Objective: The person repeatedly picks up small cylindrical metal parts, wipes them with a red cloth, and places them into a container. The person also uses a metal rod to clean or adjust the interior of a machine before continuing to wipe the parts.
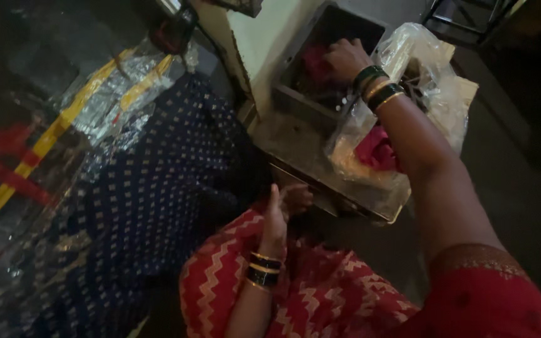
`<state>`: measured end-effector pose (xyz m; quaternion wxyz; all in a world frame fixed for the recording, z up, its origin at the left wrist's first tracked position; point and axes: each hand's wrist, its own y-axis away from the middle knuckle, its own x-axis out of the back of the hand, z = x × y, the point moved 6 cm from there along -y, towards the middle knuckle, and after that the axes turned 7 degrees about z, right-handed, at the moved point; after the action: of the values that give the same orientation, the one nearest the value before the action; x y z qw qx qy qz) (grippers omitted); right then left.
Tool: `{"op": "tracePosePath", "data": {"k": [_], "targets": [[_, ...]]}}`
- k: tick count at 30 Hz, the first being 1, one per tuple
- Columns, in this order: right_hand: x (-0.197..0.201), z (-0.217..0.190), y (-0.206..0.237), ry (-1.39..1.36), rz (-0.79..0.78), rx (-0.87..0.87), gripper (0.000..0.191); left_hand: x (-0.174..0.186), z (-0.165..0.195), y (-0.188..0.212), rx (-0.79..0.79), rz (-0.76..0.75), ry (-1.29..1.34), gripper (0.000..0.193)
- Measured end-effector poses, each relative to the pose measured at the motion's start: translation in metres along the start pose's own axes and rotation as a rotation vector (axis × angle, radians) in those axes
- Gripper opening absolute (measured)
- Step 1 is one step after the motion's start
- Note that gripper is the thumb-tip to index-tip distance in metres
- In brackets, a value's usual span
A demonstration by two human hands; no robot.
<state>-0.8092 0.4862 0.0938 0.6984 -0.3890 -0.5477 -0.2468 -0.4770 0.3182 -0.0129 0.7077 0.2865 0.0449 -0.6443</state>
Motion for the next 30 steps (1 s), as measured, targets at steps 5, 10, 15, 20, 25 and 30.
{"op": "tracePosePath", "data": {"k": [5, 10, 15, 20, 25, 30], "targets": [[-0.022, -0.005, -0.02, 0.103, -0.086, 0.043, 0.03, -0.006, 0.01, 0.011, -0.012, -0.016, 0.001, 0.072], [-0.042, -0.008, -0.021, 0.171, -0.121, 0.052, 0.018, -0.01, 0.017, 0.021, 0.006, -0.006, -0.034, 0.071], [-0.053, 0.001, -0.017, 0.097, -0.187, 0.004, 0.024, -0.011, 0.022, 0.029, 0.017, 0.0, -0.068, 0.072], [-0.042, 0.0, -0.011, -0.023, -0.101, 0.097, 0.024, -0.01, 0.018, 0.029, 0.032, -0.019, -0.086, 0.072], [-0.061, -0.017, 0.0, -0.006, -0.395, 0.215, 0.033, -0.01, 0.015, 0.028, 0.024, -0.035, -0.075, 0.072], [-0.068, -0.024, -0.001, 0.026, -0.344, 0.226, 0.033, -0.006, 0.014, 0.027, 0.023, 0.006, -0.103, 0.074]]}}
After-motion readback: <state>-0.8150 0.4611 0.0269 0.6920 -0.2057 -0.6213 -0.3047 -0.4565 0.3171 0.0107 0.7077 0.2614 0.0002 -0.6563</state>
